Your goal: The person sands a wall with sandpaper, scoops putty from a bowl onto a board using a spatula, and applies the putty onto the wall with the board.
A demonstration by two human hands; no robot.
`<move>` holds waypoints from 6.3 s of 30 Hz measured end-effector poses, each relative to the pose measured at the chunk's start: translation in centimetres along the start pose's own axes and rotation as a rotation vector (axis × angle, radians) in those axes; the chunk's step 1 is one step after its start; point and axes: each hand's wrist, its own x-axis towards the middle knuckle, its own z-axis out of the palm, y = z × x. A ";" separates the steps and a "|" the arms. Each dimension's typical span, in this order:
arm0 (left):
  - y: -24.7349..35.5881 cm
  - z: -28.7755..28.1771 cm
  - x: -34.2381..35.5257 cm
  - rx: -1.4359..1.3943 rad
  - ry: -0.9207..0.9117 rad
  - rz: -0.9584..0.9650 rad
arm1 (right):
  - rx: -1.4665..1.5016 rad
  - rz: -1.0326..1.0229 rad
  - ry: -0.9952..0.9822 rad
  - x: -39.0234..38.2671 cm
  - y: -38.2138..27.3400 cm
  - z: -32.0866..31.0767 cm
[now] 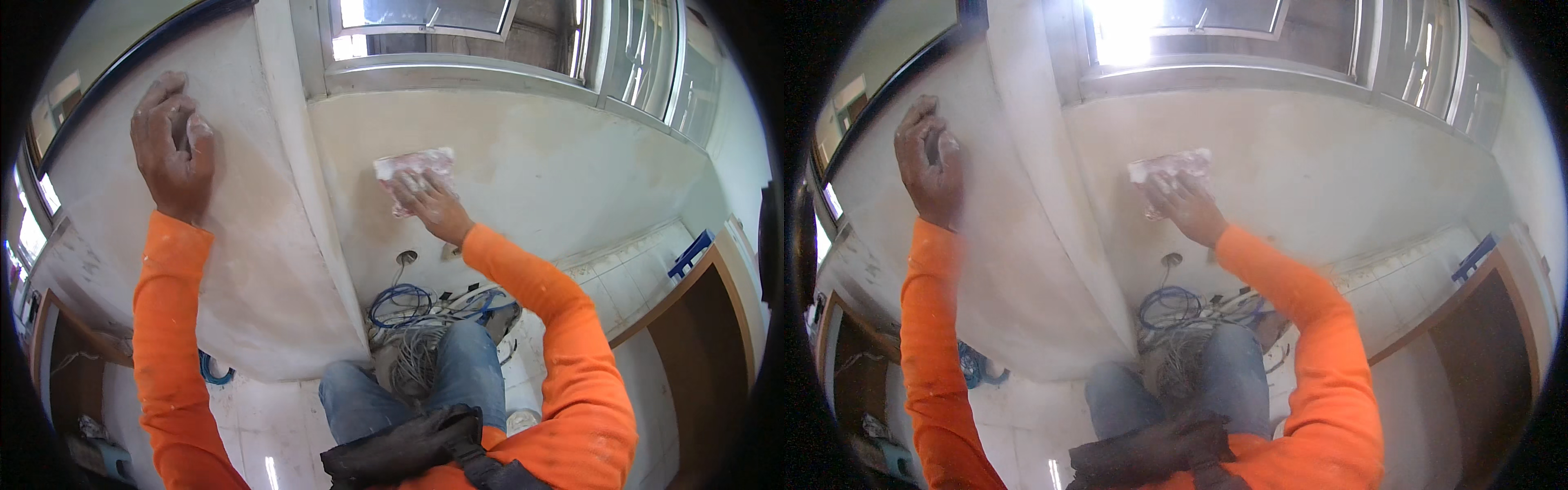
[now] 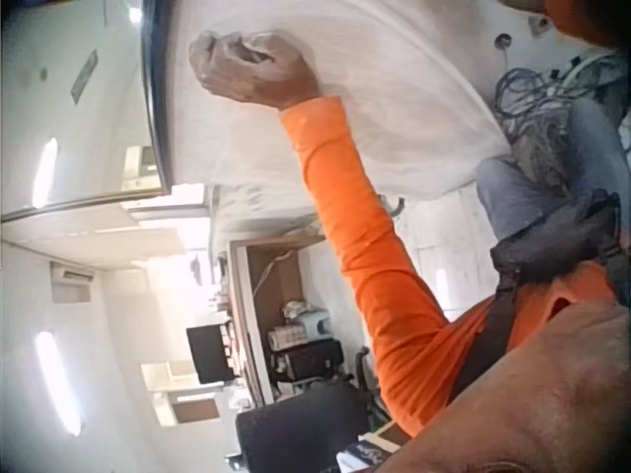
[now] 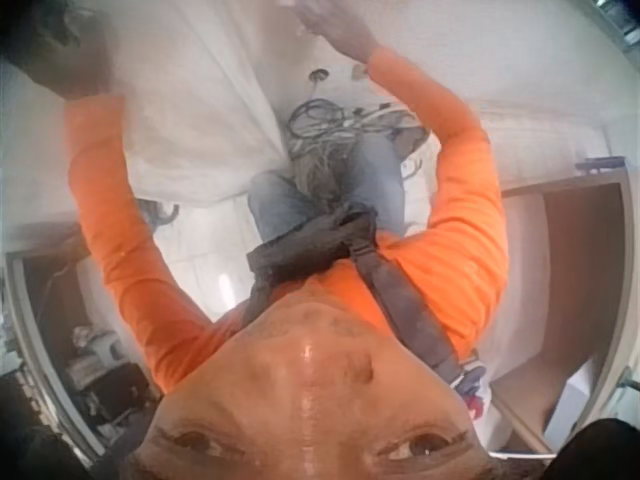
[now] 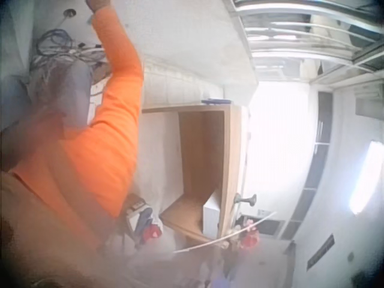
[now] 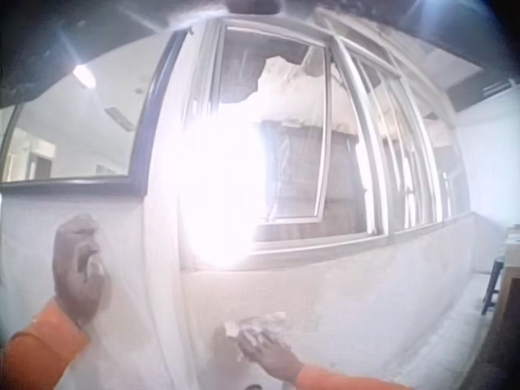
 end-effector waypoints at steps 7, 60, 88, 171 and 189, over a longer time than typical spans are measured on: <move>0.7 0.7 0.4 -0.020 0.024 -0.013 | -0.003 0.773 0.521 0.7 11.4 -1.1; -0.5 1.0 -0.5 -0.065 0.081 -0.032 | 0.037 0.153 0.149 5.8 -1.9 1.0; -1.2 1.5 -0.8 -0.203 0.063 -0.060 | 0.378 0.334 0.150 4.2 -11.0 7.0; -2.3 1.0 -0.6 0.025 -0.074 0.002 | 0.049 1.380 0.425 -14.3 27.7 -7.6; -0.6 2.4 -0.8 0.034 -0.035 -0.011 | -0.279 0.554 0.228 -10.1 20.7 -1.9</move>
